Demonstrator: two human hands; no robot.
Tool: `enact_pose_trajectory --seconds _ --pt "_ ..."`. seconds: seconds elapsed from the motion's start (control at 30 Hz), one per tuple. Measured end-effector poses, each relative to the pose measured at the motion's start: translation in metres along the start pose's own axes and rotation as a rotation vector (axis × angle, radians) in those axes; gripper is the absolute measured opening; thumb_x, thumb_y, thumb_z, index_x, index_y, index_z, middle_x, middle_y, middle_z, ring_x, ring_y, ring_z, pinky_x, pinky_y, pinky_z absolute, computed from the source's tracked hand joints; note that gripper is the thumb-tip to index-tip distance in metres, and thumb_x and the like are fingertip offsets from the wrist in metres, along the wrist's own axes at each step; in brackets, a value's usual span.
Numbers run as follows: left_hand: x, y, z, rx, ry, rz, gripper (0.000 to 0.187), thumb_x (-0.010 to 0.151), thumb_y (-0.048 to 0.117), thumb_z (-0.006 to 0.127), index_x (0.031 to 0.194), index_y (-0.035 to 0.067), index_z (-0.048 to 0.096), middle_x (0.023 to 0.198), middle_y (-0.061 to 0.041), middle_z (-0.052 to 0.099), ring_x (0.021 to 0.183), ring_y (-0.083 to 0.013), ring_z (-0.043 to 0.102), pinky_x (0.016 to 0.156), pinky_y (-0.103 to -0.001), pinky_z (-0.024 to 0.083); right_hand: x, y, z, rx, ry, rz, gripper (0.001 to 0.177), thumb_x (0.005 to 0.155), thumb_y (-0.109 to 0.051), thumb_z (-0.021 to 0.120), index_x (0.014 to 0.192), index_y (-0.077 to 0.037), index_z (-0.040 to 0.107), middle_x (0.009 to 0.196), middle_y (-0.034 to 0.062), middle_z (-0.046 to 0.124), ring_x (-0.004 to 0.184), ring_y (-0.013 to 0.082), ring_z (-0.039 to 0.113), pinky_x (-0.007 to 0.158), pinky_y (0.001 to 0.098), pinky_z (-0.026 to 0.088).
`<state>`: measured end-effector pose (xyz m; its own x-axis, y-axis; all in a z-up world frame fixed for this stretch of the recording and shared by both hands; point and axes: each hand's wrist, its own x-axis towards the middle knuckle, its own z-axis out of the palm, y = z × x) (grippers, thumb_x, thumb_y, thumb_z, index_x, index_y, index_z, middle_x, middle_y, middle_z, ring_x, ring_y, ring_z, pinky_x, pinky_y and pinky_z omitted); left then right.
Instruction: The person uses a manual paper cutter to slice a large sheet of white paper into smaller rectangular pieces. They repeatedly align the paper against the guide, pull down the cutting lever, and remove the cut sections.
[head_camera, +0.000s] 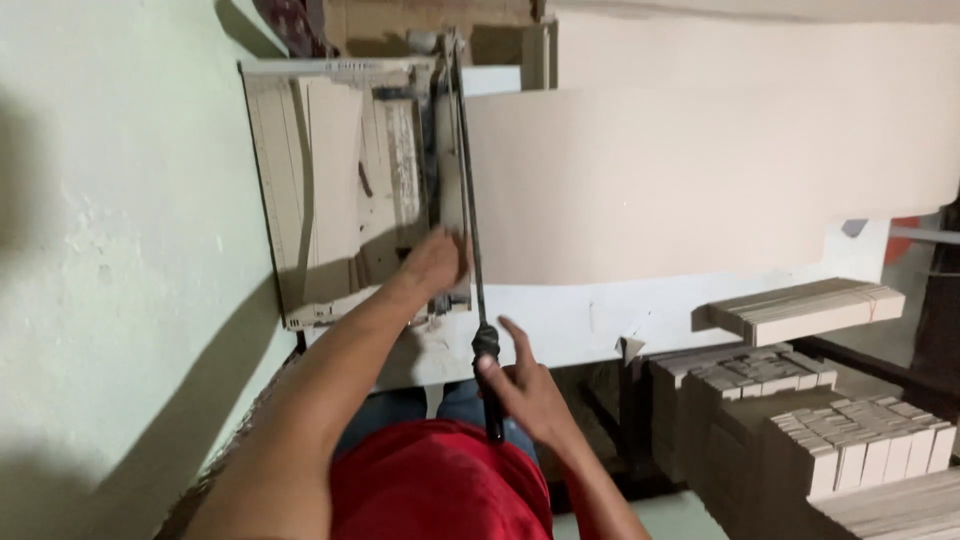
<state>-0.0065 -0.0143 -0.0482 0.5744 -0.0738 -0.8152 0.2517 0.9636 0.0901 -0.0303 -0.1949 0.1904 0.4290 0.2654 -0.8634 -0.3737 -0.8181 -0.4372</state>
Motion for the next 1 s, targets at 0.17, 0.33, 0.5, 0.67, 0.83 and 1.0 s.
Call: enact_pose_trajectory --seconds 0.17,0.33,0.5,0.67,0.83,1.0 --pt "-0.049 0.012 -0.037 -1.755 0.272 -0.574 0.019 0.091 0.011 0.057 0.078 0.024 0.065 0.076 -0.003 0.069 0.064 -0.0203 0.061 0.065 -0.041 0.046 0.135 0.132 -0.014 0.719 0.291 0.147 0.056 0.103 -0.046 0.056 0.148 -0.019 0.036 0.115 0.0215 0.069 0.087 0.0409 0.074 0.075 0.0518 0.063" --pt "-0.086 0.080 -0.059 -2.870 0.396 -0.693 0.021 0.083 0.010 0.066 0.075 0.028 0.073 0.083 0.001 0.068 0.067 -0.0230 0.063 0.063 -0.045 0.046 0.188 0.160 -0.053 1.079 0.406 0.160 0.072 0.101 -0.052 0.065 0.146 -0.018 0.020 0.114 0.0101 0.056 0.085 0.0302 0.067 0.076 0.0441 0.058" --pt "-0.115 0.108 -0.050 -2.924 0.205 -0.525 0.018 0.094 0.019 0.063 0.107 0.030 0.068 0.123 0.005 0.055 0.095 -0.0193 0.061 0.072 -0.036 0.042 0.175 0.194 -0.054 1.339 0.370 0.006 0.040 0.100 -0.040 0.071 0.109 -0.022 0.037 0.084 -0.0086 0.047 0.061 0.0116 0.056 0.052 0.0219 0.047" --pt "-0.103 0.089 -0.039 -3.192 0.177 -0.840 0.025 0.100 0.022 0.057 0.125 0.021 0.062 0.133 -0.005 0.053 0.124 -0.0271 0.053 0.096 -0.040 0.042 0.168 0.183 -0.023 1.051 0.265 0.028 0.025 0.101 -0.018 0.067 0.104 0.004 0.056 0.094 0.0128 0.061 0.080 0.0318 0.074 0.074 0.0424 0.065" --pt "-0.084 0.056 0.021 -3.602 -0.131 -0.741 0.073 0.097 0.040 0.064 0.159 0.022 0.030 0.155 -0.023 0.034 0.148 -0.0450 0.024 0.116 -0.061 0.021 0.176 0.144 -0.015 0.971 0.325 0.029 0.038 0.103 -0.023 0.065 0.119 0.008 0.051 0.112 0.0139 0.063 0.102 0.0352 0.073 0.090 0.0551 0.062" --pt "-0.053 0.025 0.044 -3.796 -0.373 -0.420 0.112 0.085 0.048 0.076 0.165 0.018 0.004 0.165 -0.031 0.006 0.151 -0.0522 0.002 0.120 -0.068 0.002 0.177 0.130 -0.021 0.934 0.345 0.052 0.046 0.101 -0.028 0.069 0.121 0.009 0.048 0.112 0.0106 0.063 0.102 0.0317 0.070 0.093 0.0558 0.059"
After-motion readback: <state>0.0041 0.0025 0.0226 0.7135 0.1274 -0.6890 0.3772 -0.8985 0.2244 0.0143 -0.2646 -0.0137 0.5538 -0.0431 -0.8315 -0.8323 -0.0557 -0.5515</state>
